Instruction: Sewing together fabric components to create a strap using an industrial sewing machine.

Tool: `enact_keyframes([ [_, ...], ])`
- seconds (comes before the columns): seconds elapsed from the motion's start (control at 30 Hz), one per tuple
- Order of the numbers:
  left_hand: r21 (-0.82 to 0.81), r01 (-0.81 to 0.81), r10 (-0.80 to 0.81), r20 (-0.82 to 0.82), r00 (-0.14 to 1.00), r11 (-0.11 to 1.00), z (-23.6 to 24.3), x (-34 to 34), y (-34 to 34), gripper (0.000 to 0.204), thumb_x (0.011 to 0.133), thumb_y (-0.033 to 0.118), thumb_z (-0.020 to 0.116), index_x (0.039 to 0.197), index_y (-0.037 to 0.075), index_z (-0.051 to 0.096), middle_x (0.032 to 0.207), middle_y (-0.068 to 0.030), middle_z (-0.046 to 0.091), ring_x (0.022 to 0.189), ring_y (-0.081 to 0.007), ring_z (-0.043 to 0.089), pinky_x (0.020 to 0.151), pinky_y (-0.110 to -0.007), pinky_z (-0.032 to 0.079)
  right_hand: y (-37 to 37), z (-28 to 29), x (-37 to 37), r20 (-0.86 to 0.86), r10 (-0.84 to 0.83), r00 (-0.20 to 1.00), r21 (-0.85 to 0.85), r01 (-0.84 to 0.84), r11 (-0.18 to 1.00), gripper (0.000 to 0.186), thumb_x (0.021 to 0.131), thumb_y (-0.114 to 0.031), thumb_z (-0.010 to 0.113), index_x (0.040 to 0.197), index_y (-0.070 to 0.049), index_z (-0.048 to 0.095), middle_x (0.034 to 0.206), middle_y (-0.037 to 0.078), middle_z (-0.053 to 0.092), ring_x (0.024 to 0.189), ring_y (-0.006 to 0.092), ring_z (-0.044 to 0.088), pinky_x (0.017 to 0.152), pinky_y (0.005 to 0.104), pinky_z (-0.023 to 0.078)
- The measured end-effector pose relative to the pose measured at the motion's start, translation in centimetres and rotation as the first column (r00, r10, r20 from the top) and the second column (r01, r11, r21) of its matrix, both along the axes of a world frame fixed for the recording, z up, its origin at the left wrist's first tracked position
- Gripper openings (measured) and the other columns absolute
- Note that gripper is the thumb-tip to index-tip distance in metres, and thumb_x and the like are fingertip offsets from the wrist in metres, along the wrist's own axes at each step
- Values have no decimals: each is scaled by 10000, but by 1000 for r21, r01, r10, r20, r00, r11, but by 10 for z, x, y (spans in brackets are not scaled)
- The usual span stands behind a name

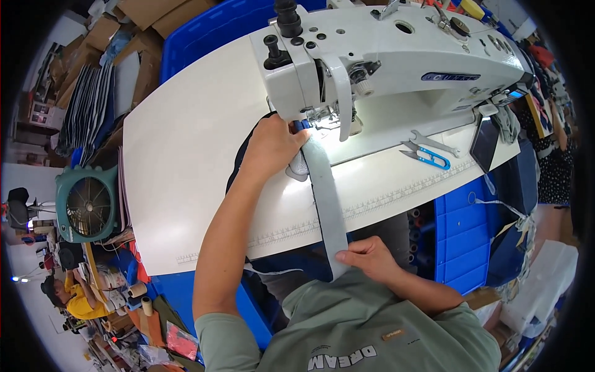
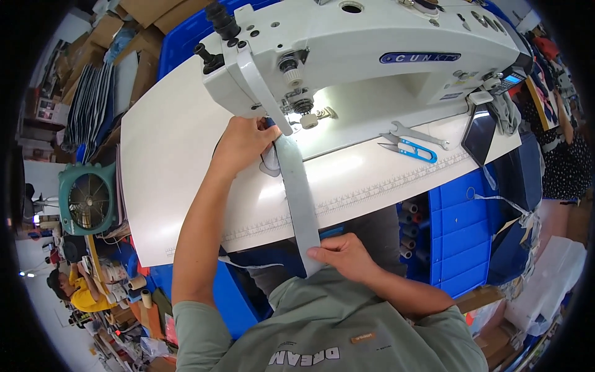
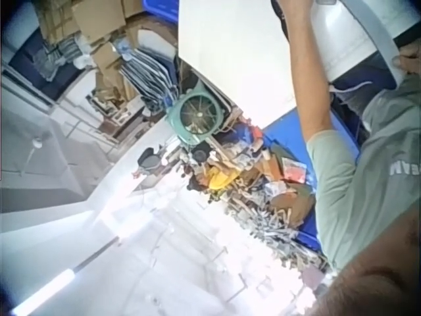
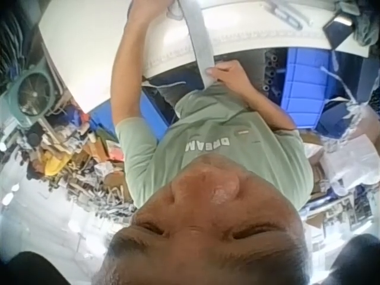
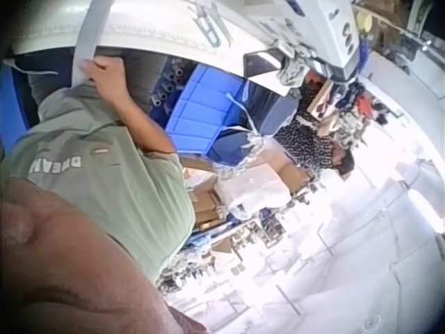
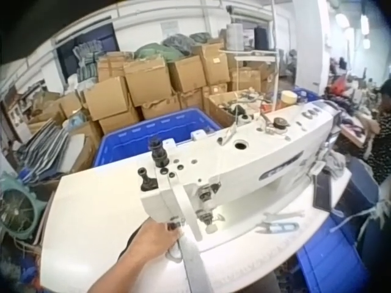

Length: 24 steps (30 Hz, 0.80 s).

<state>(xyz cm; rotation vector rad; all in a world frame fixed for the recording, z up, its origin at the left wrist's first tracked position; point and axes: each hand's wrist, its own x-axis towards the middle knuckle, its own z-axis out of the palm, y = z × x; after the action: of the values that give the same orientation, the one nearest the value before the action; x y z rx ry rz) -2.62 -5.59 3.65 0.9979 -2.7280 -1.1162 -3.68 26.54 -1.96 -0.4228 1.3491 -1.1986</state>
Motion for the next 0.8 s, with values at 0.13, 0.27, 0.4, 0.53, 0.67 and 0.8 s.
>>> enact_keyframes([
  [0.13, -14, 0, 0, 11, 1000, 1000, -1, -6, -3, 268, 911, 226, 732, 1012, -23, 740, 884, -190, 746, 837, -344, 728, 805, -446, 564, -9, -2, 15, 252, -281, 926, 11, 288, 958, 315, 1020, -219, 726, 814, 19, 705, 679, -90, 493, 679, 15, 393, 576, 251, 347],
  [0.27, -22, 2, -1, 28, 1000, 1000, -5, -6, -12, 279, 915, 239, 731, 1044, -8, 743, 919, -184, 754, 870, -343, 734, 825, -440, 571, -2, -13, 6, 121, -100, 988, -102, 113, 988, 335, 1021, -218, 723, 792, 24, 684, 690, -86, 505, 690, 20, 406, 590, 255, 362],
  [0.4, 11, 2, -2, 79, 997, 1000, -5, -8, -13, 308, 929, 263, 717, 1082, -3, 739, 962, -184, 758, 902, -348, 733, 845, -441, 574, -1, -12, 7, 46, -68, 997, -41, 70, 997, 277, 996, -182, 743, 825, 36, 728, 740, -56, 592, 722, 31, 488, 632, 241, 401],
  [0.53, 40, -14, 11, 73, 997, 999, -6, -7, -13, 322, 935, 274, 711, 1098, -2, 736, 975, -188, 758, 915, -346, 732, 850, -447, 571, -7, -5, 9, -28, -108, 994, -47, 107, 993, 339, 989, -194, 759, 748, 30, 680, 661, -92, 470, 663, 13, 390, 555, 246, 325],
  [0.67, -26, -6, 8, 86, 996, 1000, -8, -7, -13, 312, 933, 265, 713, 1087, -5, 734, 966, -189, 757, 911, -339, 732, 846, -446, 570, -8, 0, 9, -64, -69, 996, -28, 67, 997, 325, 988, -190, 761, 769, 41, 692, 666, -89, 477, 667, 13, 391, 553, 251, 323],
  [0.8, 42, 13, -15, 37, 999, 999, -6, -8, -17, 300, 919, 254, 733, 1066, -7, 734, 960, -192, 758, 890, -339, 737, 837, -444, 570, -6, -4, 7, -61, -85, 995, -35, 83, 996, 243, 982, -162, 753, 884, 60, 760, 740, -53, 608, 716, 25, 494, 613, 243, 408],
])
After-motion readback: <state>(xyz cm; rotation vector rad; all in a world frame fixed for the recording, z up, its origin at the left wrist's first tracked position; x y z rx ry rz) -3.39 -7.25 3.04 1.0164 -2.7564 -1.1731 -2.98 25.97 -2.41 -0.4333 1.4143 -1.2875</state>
